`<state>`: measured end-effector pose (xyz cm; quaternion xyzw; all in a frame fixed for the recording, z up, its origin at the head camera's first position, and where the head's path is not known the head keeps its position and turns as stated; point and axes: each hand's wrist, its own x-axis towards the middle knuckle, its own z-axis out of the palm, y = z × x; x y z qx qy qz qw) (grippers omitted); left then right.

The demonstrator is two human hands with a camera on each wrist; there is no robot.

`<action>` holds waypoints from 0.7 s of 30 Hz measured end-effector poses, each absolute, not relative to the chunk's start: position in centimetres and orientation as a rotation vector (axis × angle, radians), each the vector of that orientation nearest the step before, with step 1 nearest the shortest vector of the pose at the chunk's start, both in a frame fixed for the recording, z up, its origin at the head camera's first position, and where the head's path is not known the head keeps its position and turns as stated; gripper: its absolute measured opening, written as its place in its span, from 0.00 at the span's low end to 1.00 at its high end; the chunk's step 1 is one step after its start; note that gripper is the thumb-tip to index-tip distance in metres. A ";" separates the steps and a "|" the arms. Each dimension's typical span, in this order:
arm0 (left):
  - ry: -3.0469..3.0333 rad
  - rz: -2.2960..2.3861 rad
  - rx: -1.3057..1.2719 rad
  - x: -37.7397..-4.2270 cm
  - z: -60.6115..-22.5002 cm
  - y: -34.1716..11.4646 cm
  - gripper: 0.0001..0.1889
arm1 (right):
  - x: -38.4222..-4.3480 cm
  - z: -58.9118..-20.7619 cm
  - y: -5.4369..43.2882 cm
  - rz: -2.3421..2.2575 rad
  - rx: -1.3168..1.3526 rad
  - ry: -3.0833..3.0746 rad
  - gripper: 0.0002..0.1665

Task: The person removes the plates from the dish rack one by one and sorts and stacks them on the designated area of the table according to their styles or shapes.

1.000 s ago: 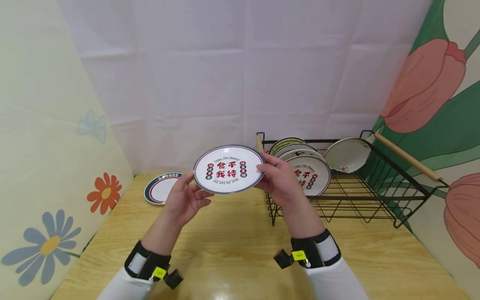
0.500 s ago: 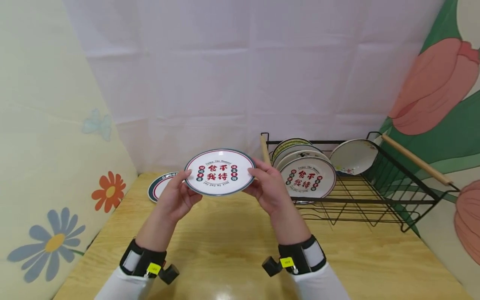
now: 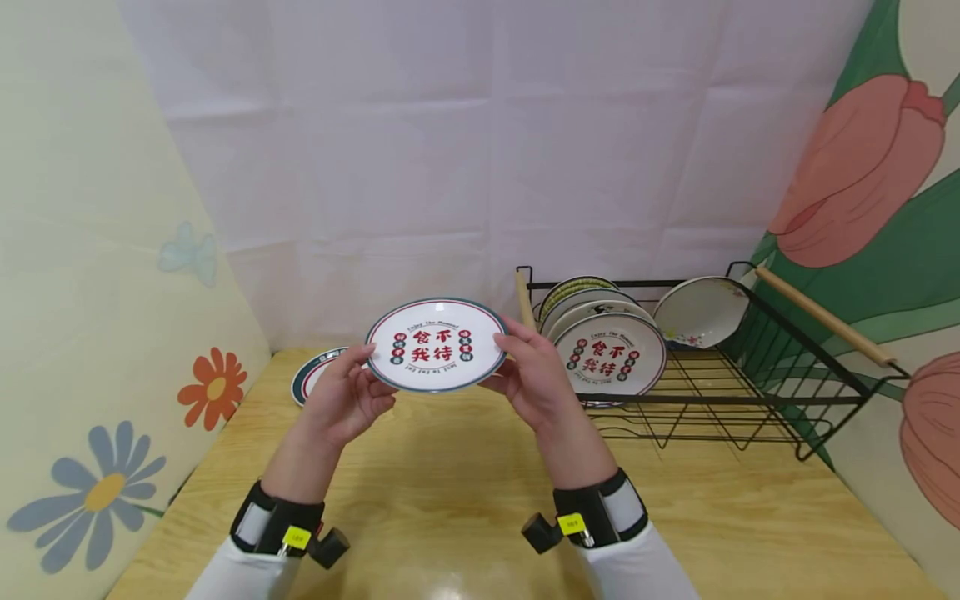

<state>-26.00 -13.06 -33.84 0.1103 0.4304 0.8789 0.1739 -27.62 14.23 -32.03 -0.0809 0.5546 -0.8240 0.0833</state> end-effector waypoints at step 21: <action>1.302 2.519 0.483 -26.5 -33.3 -14.7 0.29 | -28.3 -32.0 12.9 -2.522 -0.339 1.456 0.31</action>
